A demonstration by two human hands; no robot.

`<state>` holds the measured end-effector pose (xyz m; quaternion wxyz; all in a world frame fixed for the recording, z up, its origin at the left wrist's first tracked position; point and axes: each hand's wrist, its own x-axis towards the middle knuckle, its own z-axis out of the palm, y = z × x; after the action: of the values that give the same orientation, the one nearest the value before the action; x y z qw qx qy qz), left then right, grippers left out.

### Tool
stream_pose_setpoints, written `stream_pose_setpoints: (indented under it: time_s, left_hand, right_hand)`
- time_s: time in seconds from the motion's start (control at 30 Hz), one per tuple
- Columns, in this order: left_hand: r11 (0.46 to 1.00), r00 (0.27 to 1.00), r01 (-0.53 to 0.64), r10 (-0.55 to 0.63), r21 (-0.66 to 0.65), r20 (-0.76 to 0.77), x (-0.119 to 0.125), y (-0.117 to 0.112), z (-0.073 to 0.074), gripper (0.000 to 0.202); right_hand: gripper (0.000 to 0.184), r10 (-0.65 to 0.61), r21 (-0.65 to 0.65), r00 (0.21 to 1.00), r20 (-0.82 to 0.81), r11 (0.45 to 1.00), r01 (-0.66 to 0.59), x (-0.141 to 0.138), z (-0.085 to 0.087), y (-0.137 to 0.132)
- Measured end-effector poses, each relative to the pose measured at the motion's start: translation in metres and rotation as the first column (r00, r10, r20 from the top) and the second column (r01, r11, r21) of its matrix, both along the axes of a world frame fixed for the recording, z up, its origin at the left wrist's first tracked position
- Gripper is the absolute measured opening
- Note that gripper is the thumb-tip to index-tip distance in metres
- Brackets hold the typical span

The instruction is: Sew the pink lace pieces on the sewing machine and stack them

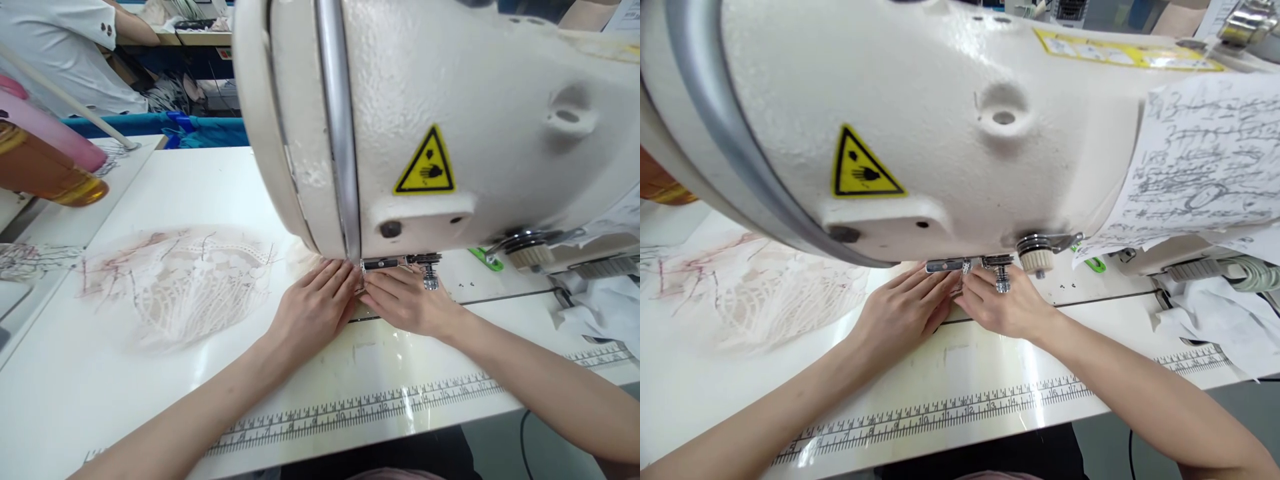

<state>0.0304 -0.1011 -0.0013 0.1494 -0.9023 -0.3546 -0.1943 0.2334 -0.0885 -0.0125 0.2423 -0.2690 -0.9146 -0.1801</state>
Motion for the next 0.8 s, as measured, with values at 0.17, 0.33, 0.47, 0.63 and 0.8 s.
stream_pose_setpoints:
  time_s: [0.17,0.33,0.47,0.63,0.8]
  left_hand:
    - [1.000,1.000,-0.002,0.002,-0.016,-0.002,0.0010,-0.0019,0.0010,0.029]
    - [1.000,0.999,0.007,-0.006,0.015,-0.032,0.0034,-0.0020,0.0026,0.028]
    - [1.000,0.999,-0.008,0.009,0.002,-0.043,0.0042,-0.0016,0.0034,0.028]
    - [0.999,0.999,-0.023,0.022,-0.030,-0.029,0.0040,-0.0011,0.0019,0.030]
    - [0.999,0.999,-0.034,0.034,-0.042,-0.004,0.0052,0.0013,-0.0002,0.028]
  right_hand:
    - [0.018,-0.072,0.110,0.996,-0.058,0.991,0.078,-0.0006,0.0080,0.0001]
    - [0.016,-0.113,0.154,0.989,-0.097,0.980,0.127,-0.0003,0.0093,0.0004]
    - [0.017,-0.136,0.149,0.988,-0.079,0.978,0.147,0.0014,0.0069,0.0004]
    - [0.015,-0.134,0.020,0.989,-0.068,0.991,0.136,0.0043,0.0029,0.0024]
    - [0.017,-0.096,-0.050,0.994,-0.057,0.994,0.093,0.0069,0.0014,0.0059]
